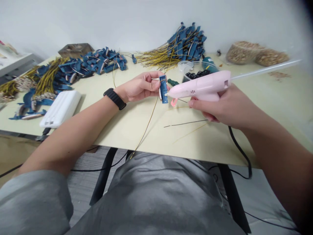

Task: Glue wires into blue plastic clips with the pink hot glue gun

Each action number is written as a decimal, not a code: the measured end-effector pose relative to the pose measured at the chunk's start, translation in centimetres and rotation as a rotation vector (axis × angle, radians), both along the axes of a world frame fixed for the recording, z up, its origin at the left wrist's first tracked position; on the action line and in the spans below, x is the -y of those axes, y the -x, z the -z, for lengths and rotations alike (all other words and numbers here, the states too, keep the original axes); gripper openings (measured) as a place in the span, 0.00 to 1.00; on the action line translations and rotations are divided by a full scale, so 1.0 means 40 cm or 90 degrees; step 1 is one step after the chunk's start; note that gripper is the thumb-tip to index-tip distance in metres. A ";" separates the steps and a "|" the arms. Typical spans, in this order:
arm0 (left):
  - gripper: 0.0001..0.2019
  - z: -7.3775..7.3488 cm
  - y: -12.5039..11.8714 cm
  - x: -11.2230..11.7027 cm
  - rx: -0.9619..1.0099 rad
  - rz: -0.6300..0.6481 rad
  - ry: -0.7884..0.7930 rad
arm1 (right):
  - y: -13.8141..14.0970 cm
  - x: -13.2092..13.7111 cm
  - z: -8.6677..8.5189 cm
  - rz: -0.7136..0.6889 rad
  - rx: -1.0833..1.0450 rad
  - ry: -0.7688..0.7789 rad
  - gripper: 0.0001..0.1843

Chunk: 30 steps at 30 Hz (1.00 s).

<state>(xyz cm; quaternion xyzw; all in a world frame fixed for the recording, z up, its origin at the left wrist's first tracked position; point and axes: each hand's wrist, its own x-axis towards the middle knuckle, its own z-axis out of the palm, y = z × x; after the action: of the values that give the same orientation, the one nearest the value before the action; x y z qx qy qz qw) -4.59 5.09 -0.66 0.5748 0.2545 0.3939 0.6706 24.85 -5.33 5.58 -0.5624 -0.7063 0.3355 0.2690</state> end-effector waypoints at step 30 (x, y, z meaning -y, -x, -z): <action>0.18 0.001 0.005 -0.009 0.008 0.017 -0.035 | -0.024 -0.013 0.006 -0.052 -0.057 0.049 0.17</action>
<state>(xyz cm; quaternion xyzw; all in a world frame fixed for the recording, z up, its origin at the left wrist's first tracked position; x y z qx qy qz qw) -4.80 5.47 -0.69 0.5940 0.2315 0.3955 0.6612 25.82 -4.83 5.36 -0.5273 -0.7027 0.3977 0.2646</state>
